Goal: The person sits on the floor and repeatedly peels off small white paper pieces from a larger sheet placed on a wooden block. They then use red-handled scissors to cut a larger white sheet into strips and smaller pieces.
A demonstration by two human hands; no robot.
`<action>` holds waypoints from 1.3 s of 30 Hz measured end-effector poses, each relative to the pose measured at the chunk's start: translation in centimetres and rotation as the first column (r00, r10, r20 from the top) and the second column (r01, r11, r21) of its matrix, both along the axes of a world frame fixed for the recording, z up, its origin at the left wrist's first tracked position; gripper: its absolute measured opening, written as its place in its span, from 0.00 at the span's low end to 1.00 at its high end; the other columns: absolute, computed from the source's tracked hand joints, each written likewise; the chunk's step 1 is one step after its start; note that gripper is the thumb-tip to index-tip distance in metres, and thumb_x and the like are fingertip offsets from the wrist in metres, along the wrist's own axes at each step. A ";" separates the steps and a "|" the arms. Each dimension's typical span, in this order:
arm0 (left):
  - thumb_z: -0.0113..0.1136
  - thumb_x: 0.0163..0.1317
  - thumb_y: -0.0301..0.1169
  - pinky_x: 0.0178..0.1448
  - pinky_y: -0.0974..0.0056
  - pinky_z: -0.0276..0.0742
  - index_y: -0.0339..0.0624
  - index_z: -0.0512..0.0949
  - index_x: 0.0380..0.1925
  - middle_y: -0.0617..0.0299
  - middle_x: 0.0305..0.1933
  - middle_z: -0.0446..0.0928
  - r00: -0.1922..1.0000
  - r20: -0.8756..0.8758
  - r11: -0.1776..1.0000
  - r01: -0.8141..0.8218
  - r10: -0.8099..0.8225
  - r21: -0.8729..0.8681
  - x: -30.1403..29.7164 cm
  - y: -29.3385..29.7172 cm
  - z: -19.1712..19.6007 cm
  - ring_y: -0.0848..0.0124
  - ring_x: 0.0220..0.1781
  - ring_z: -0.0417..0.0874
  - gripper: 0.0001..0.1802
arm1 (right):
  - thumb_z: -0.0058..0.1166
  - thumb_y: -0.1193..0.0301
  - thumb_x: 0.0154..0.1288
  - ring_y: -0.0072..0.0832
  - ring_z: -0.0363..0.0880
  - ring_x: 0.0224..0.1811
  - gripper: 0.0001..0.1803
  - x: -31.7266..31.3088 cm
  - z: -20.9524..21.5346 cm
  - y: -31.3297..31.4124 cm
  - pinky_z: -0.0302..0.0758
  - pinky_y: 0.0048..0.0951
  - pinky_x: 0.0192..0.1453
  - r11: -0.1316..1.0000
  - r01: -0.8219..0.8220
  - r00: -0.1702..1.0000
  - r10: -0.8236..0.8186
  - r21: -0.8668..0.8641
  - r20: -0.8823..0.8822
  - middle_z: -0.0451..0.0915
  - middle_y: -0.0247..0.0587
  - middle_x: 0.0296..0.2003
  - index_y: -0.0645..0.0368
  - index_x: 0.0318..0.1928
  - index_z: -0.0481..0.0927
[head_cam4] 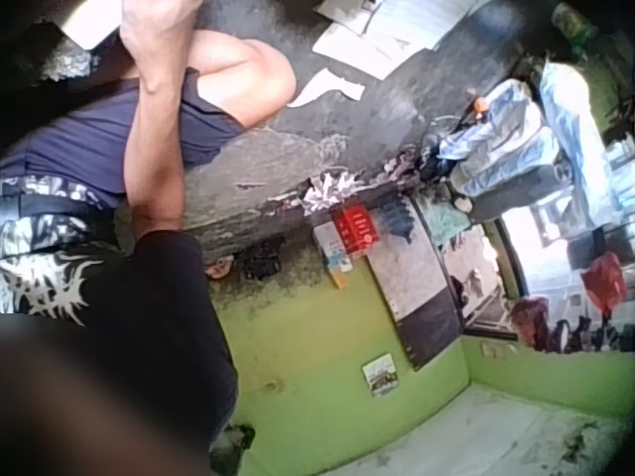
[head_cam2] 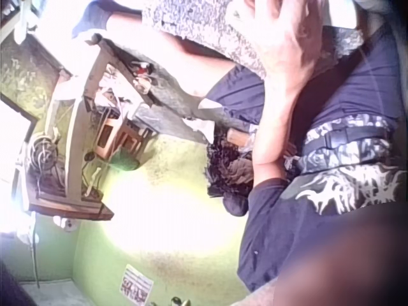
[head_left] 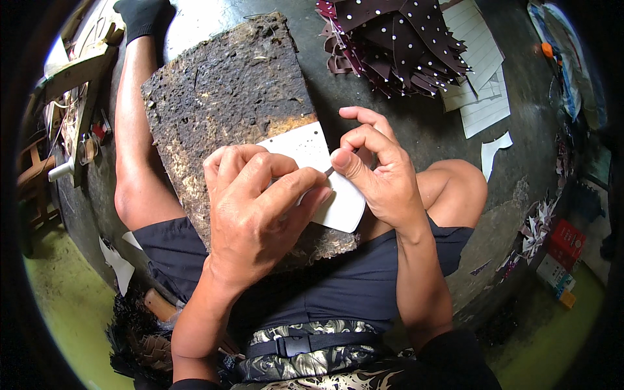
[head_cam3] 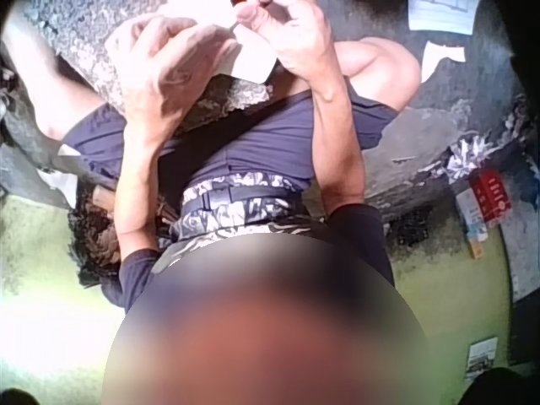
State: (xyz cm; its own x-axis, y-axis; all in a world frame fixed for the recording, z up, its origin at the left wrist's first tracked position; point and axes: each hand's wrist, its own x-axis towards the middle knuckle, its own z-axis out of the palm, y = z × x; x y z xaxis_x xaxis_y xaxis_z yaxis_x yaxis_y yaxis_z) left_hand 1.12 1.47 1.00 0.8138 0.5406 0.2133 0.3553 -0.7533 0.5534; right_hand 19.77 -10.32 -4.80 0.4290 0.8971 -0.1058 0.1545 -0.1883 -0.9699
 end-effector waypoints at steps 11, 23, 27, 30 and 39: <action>0.85 0.54 0.34 0.60 0.50 0.70 0.56 0.91 0.42 0.71 0.39 0.82 1.000 0.002 1.000 0.008 -0.008 -0.019 -0.2 0.1 0.1 0.62 0.48 0.82 0.15 | 0.78 0.58 0.69 0.48 0.75 0.75 0.17 0.3 0.2 0.3 0.72 0.44 0.75 0.999 -0.012 0.998 0.010 0.044 0.058 0.78 0.56 0.65 0.57 0.42 0.87; 0.84 0.55 0.34 0.59 0.51 0.70 0.55 0.90 0.40 0.71 0.40 0.82 0.999 0.041 1.000 -0.020 0.019 0.021 -0.2 -0.5 -0.3 0.63 0.46 0.81 0.13 | 0.74 0.77 0.72 0.32 0.89 0.55 0.54 -2.9 2.2 -0.7 0.87 0.37 0.61 0.917 0.392 0.600 -0.317 -0.075 -0.735 0.87 0.55 0.56 0.49 0.84 0.48; 0.84 0.55 0.33 0.59 0.52 0.69 0.55 0.90 0.40 0.71 0.40 0.82 0.999 0.047 1.000 -0.021 0.021 0.005 0.0 -0.5 -0.2 0.64 0.46 0.81 0.13 | 0.75 0.83 0.68 0.24 0.86 0.51 0.53 -4.1 2.3 0.2 0.85 0.29 0.57 0.902 0.432 0.717 -0.346 -0.004 -0.605 0.85 0.41 0.51 0.51 0.83 0.53; 0.84 0.55 0.33 0.59 0.52 0.69 0.55 0.90 0.40 0.71 0.40 0.82 0.999 0.046 1.000 -0.022 0.022 -0.007 -0.1 -0.5 -0.2 0.64 0.46 0.81 0.14 | 0.77 0.82 0.66 0.21 0.83 0.48 0.52 -3.8 1.7 0.6 0.83 0.24 0.54 0.898 0.440 0.760 -0.365 0.013 -0.537 0.82 0.34 0.47 0.53 0.82 0.56; 0.84 0.53 0.34 0.57 0.53 0.71 0.56 0.92 0.40 0.71 0.40 0.81 0.999 0.040 1.000 0.013 -0.014 0.024 -0.5 -0.3 -0.2 0.64 0.47 0.81 0.14 | 0.79 0.80 0.64 0.18 0.81 0.48 0.49 -2.3 1.2 0.5 0.82 0.23 0.53 0.935 0.353 0.818 -0.288 0.040 -0.498 0.81 0.33 0.48 0.55 0.79 0.62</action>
